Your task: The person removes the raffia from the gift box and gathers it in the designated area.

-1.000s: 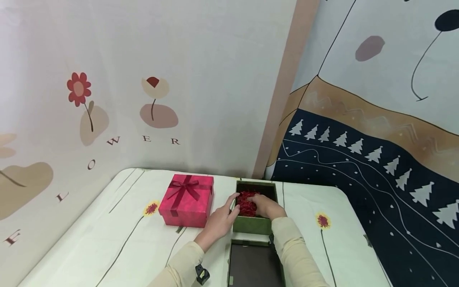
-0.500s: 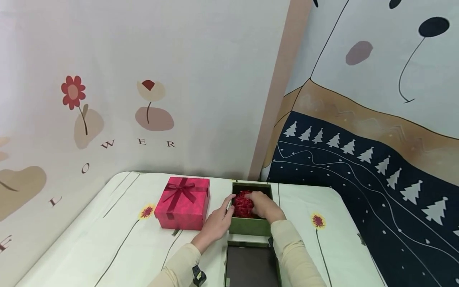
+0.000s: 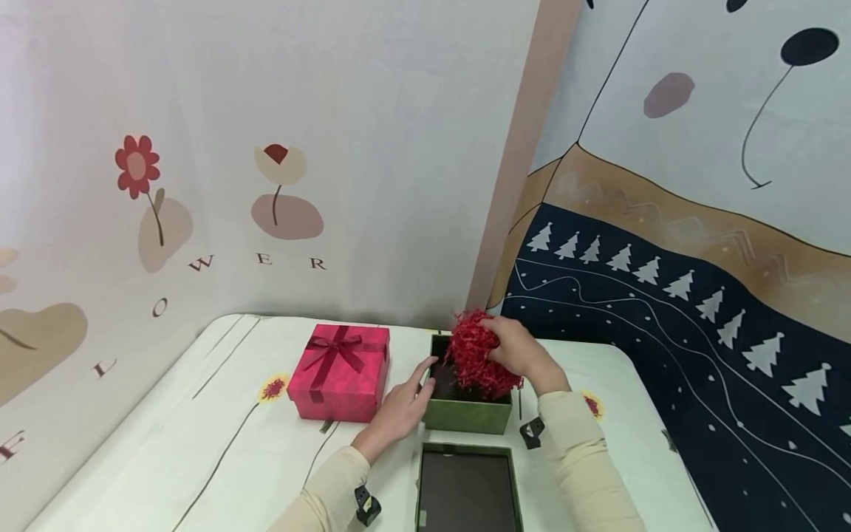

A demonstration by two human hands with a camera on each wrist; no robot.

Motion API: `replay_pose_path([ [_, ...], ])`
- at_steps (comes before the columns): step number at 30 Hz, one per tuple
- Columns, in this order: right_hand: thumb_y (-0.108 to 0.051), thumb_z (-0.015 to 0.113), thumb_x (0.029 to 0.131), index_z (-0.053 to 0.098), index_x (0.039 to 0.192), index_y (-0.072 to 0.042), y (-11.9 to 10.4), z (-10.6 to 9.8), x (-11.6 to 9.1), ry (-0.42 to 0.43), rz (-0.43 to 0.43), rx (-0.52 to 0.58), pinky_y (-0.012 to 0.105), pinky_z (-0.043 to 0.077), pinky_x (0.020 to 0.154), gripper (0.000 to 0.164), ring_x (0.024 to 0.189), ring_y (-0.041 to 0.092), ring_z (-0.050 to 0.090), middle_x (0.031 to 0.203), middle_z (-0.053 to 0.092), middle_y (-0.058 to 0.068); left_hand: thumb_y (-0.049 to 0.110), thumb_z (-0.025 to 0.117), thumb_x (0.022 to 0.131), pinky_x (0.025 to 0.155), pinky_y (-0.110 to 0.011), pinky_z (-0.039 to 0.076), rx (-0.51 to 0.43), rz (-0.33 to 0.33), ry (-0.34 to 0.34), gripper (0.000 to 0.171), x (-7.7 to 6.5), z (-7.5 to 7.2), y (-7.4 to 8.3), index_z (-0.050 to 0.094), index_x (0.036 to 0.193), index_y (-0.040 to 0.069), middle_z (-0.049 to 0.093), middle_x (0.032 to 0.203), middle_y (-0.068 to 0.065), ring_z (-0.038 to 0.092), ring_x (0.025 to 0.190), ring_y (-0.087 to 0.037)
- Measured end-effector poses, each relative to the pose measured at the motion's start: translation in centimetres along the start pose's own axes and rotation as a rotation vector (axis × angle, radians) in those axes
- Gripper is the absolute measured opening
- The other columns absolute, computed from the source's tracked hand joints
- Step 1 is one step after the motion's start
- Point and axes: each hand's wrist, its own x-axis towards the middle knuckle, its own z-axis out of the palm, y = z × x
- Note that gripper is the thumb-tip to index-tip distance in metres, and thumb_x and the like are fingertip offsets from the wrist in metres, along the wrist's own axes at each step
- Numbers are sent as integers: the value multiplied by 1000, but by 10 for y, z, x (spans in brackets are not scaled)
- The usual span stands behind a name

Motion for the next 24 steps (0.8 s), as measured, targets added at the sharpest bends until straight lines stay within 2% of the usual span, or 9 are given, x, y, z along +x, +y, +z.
replay_pose_path([
  [5, 11, 72, 86, 65, 130, 3, 8, -23, -12, 92, 46, -55, 58, 55, 93, 45, 104, 38, 65, 115, 67, 22, 42, 40, 110, 58, -33, 42, -1, 0, -8, 52, 0, -1, 1, 37, 160, 31, 51, 63, 2, 46, 53, -14],
  [10, 10, 72, 85, 60, 134, 9, 26, -26, -30, 115, 138, -105, 60, 54, 92, 50, 105, 44, 64, 118, 64, 29, 42, 40, 110, 54, -32, 41, 12, -15, -11, 53, 1, -1, 1, 36, 161, 30, 48, 57, 2, 42, 48, -14],
  [17, 10, 72, 86, 54, 137, 16, 60, -9, -58, 56, 317, -105, 62, 51, 96, 54, 114, 50, 60, 126, 58, 37, 46, 39, 109, 51, -31, 40, -1, -16, -18, 56, 1, -1, -1, 35, 162, 29, 46, 55, 2, 40, 46, -13],
  [24, 9, 72, 87, 53, 139, 14, 83, 15, -83, -73, 449, -66, 60, 53, 96, 55, 115, 48, 61, 130, 60, 36, 46, 38, 109, 51, -31, 41, 4, -30, -28, 56, 1, -1, 0, 34, 162, 30, 45, 55, 2, 39, 46, -13],
])
